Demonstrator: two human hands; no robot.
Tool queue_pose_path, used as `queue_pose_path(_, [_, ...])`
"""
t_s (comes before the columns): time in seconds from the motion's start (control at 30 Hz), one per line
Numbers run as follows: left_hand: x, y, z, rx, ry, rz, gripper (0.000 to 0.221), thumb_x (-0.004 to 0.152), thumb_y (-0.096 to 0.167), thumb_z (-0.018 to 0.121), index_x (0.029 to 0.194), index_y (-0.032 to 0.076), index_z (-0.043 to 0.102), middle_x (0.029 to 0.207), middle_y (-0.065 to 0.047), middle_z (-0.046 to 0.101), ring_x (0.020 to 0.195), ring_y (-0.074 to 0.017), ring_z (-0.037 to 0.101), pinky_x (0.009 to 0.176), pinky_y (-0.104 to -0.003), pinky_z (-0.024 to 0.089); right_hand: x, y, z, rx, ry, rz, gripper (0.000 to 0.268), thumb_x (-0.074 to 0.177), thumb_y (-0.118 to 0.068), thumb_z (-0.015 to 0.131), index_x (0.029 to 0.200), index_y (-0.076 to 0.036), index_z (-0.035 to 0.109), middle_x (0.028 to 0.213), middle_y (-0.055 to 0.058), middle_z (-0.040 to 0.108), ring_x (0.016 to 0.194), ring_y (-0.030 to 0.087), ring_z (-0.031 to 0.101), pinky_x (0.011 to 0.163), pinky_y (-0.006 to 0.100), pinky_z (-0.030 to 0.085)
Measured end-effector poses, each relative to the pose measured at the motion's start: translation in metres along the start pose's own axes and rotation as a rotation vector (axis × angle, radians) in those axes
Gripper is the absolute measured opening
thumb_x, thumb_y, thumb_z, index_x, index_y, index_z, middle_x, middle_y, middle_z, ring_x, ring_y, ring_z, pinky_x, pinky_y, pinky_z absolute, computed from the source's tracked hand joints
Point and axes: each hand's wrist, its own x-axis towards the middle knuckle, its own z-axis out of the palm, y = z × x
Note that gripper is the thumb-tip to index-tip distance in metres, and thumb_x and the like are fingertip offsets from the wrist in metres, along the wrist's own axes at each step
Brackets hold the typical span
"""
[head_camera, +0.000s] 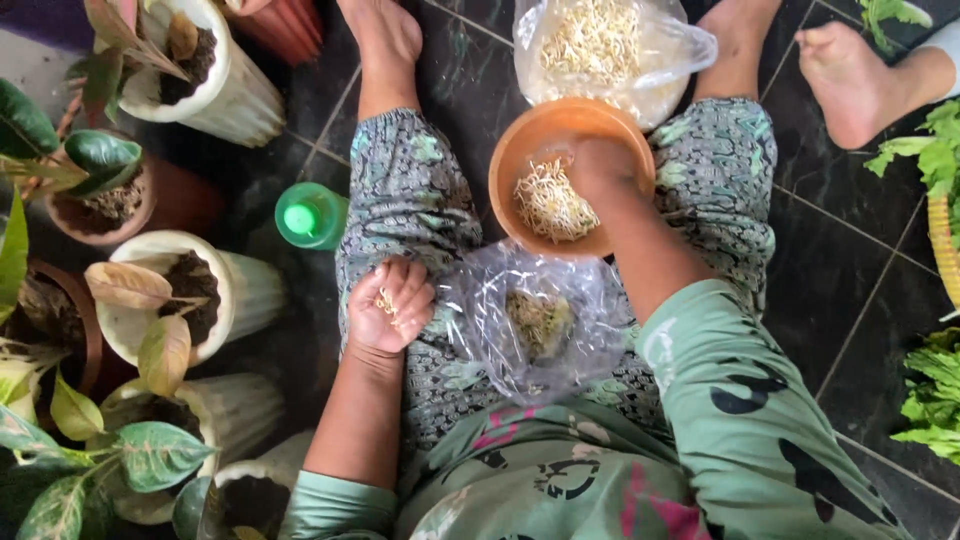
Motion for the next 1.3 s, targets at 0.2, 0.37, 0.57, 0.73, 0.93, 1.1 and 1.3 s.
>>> queue_pose_path(0.2, [0.003,0.01,-0.02,-0.02,-0.052,-0.032,0.035,0.103,0.033,0.051,0.073,0.014,0.045,0.063,-0.002,0.035,0.048,-0.0101,0.04,0.04,-0.021,0.041,0.001,0.001,-0.006,-0.033,-0.017,-0.048,0.034,0.101,-0.027,0.052,0.127,-0.011,0.068,0.122,0.015,0.074,0.121,0.034,0.067,0.099,0.053,0.054])
queue_pose_path(0.37, [0.005,0.01,-0.018,-0.022,-0.074,-0.034,0.035,0.103,0.032,0.05,0.074,0.014,0.046,0.064,-0.002,0.037,0.048,-0.0095,0.041,0.041,-0.021,0.041,0.027,0.017,0.019,0.165,0.115,-0.081,0.024,0.095,-0.032,0.061,0.112,-0.017,0.07,0.108,0.014,0.072,0.111,0.037,0.069,0.09,0.053,0.056])
queue_pose_path(0.57, [0.014,0.013,0.021,-0.07,-0.121,-0.071,0.029,0.101,0.023,0.056,0.078,0.005,0.055,0.071,-0.004,0.046,0.054,-0.0128,0.042,0.04,-0.023,0.034,-0.081,0.027,-0.072,0.898,0.217,-0.065,0.004,0.101,-0.012,0.06,0.099,-0.015,0.06,0.096,0.0,0.066,0.077,0.013,0.061,0.066,0.03,0.048])
queue_pose_path(0.73, [0.005,0.003,-0.017,-0.025,-0.047,0.006,0.033,0.103,0.032,0.054,0.077,0.012,0.049,0.068,-0.002,0.037,0.054,-0.0108,0.042,0.043,-0.02,0.04,-0.209,0.038,-0.05,1.166,0.405,-0.263,0.008,0.093,-0.006,0.063,0.101,-0.005,0.059,0.067,0.007,0.059,0.049,0.017,0.063,0.044,0.028,0.054])
queue_pose_path(0.93, [-0.015,-0.014,0.03,-0.1,0.189,0.182,0.026,0.103,0.029,0.053,0.091,0.01,0.065,0.076,0.0,0.048,0.066,-0.0119,0.047,0.05,-0.021,0.041,-0.297,-0.001,-0.007,0.453,-0.126,-0.241,0.038,0.094,-0.007,0.06,0.128,-0.02,0.071,0.101,0.013,0.078,0.086,0.025,0.077,0.077,0.038,0.065])
queue_pose_path(1.1, [-0.02,-0.051,0.126,-0.116,0.268,0.113,0.031,0.101,0.031,0.053,0.083,0.011,0.067,0.074,-0.005,0.06,0.062,-0.0156,0.059,0.048,-0.026,0.051,-0.316,-0.002,-0.011,0.389,-0.238,-0.263,0.029,0.096,-0.022,0.061,0.12,-0.016,0.076,0.098,0.016,0.079,0.095,0.037,0.075,0.088,0.049,0.059])
queue_pose_path(1.3, [-0.015,-0.161,0.106,0.023,0.444,-0.233,0.026,0.099,0.035,0.057,0.087,0.013,0.062,0.069,-0.002,0.06,0.056,-0.0119,0.057,0.038,-0.02,0.037,-0.301,0.004,0.013,1.369,-0.053,0.021,0.024,0.096,-0.014,0.061,0.113,0.0,0.071,0.046,0.011,0.048,0.03,0.019,0.043,0.028,0.031,0.035])
